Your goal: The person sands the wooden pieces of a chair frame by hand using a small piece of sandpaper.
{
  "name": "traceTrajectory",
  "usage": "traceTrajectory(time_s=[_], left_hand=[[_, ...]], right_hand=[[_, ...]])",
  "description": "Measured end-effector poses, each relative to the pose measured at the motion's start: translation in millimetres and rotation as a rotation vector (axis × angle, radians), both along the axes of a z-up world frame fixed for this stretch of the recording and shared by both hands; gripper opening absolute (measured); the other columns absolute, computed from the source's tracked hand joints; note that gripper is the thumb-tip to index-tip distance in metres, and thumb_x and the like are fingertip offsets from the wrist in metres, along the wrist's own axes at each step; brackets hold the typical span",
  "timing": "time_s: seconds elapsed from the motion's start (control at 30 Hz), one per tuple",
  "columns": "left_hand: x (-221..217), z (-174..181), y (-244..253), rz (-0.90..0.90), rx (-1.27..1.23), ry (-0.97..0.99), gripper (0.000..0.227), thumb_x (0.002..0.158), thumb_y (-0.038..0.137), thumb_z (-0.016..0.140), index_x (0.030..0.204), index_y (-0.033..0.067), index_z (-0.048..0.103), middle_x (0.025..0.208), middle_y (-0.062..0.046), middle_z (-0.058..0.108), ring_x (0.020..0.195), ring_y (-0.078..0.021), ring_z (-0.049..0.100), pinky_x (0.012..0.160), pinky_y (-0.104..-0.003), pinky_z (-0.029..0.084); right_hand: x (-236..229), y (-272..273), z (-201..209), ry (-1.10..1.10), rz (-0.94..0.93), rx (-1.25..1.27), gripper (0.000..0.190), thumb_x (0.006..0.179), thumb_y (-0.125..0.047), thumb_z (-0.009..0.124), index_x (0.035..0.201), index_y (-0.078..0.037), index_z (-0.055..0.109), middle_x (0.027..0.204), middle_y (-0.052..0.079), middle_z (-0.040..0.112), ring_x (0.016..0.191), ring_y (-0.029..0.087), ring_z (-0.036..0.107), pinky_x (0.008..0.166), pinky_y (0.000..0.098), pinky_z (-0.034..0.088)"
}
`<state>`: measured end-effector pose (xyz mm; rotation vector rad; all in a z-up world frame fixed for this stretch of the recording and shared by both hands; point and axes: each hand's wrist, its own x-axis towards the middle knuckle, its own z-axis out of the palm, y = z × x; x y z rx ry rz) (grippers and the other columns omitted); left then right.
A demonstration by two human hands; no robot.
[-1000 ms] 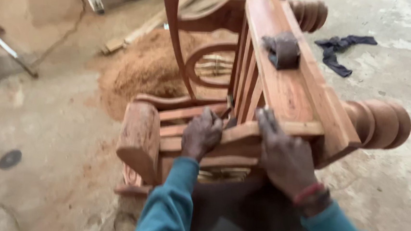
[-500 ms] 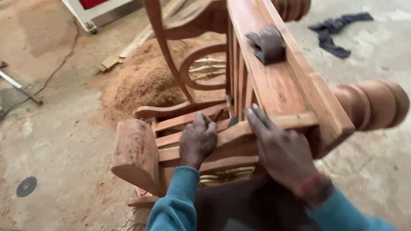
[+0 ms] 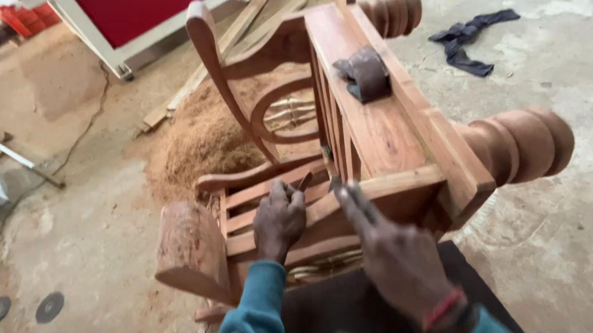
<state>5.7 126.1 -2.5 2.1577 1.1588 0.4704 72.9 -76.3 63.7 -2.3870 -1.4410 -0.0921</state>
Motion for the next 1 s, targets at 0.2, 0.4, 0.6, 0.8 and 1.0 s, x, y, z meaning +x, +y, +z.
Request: traceTrajectory(time_s=[0.2, 0.4, 0.6, 0.8, 1.0], left_hand=[[-0.8, 4.3, -3.9, 0.023, 0.016, -0.008, 0.026, 0.089, 0.035, 0.056, 0.096, 0.0108, 0.064, 0.097, -0.024, 0.073, 0.097, -0.048, 0.066, 0.086, -0.06, 0.049], [-0.4, 0.1, -2.8, 0.029, 0.025, -0.004, 0.028, 0.092, 0.036, 0.054, 0.099, 0.0092, 0.06, 0.095, -0.025, 0.072, 0.093, -0.0486, 0.066, 0.083, -0.061, 0.05], [0.7, 11.6, -5.7, 0.043, -0.006, 0.021, 0.027, 0.089, 0.036, 0.055, 0.096, 0.0105, 0.061, 0.094, -0.023, 0.074, 0.095, -0.046, 0.068, 0.087, -0.057, 0.05], [2.6, 8.1, -5.5, 0.05, -0.031, 0.039, 0.024, 0.09, 0.034, 0.053, 0.097, 0.0119, 0.06, 0.092, -0.021, 0.074, 0.094, -0.0448, 0.069, 0.087, -0.057, 0.051], [-0.1, 8.1, -5.1, 0.037, -0.002, 0.009, 0.025, 0.088, 0.034, 0.055, 0.095, 0.011, 0.06, 0.092, -0.022, 0.074, 0.093, -0.0459, 0.069, 0.086, -0.058, 0.051]], right_hand=[[-3.1, 5.7, 1.8, -0.167, -0.045, 0.051, 0.08, 0.077, -0.004, 0.052, 0.156, -0.011, 0.04, 0.157, 0.009, 0.047, 0.054, 0.025, 0.071, 0.052, 0.0379, 0.059], [27.0, -8.5, -0.7, -0.096, -0.063, 0.196, 0.064, 0.086, -0.002, 0.048, 0.149, -0.015, 0.049, 0.148, 0.005, 0.059, 0.051, 0.024, 0.069, 0.045, 0.0361, 0.057], [-8.4, 4.2, -10.9, -0.099, -0.127, 0.067, 0.075, 0.085, -0.002, 0.048, 0.158, -0.016, 0.045, 0.157, 0.008, 0.052, 0.038, 0.015, 0.063, 0.038, 0.0313, 0.055], [26.5, -28.3, 0.6, -0.231, -0.204, -0.008, 0.069, 0.09, -0.003, 0.047, 0.157, -0.015, 0.045, 0.157, 0.008, 0.052, 0.037, 0.014, 0.063, 0.035, 0.0282, 0.053], [-4.2, -1.3, -13.1, -0.137, -0.096, 0.171, 0.067, 0.082, -0.005, 0.049, 0.149, -0.007, 0.048, 0.147, 0.013, 0.056, 0.049, 0.024, 0.07, 0.045, 0.0352, 0.057]])
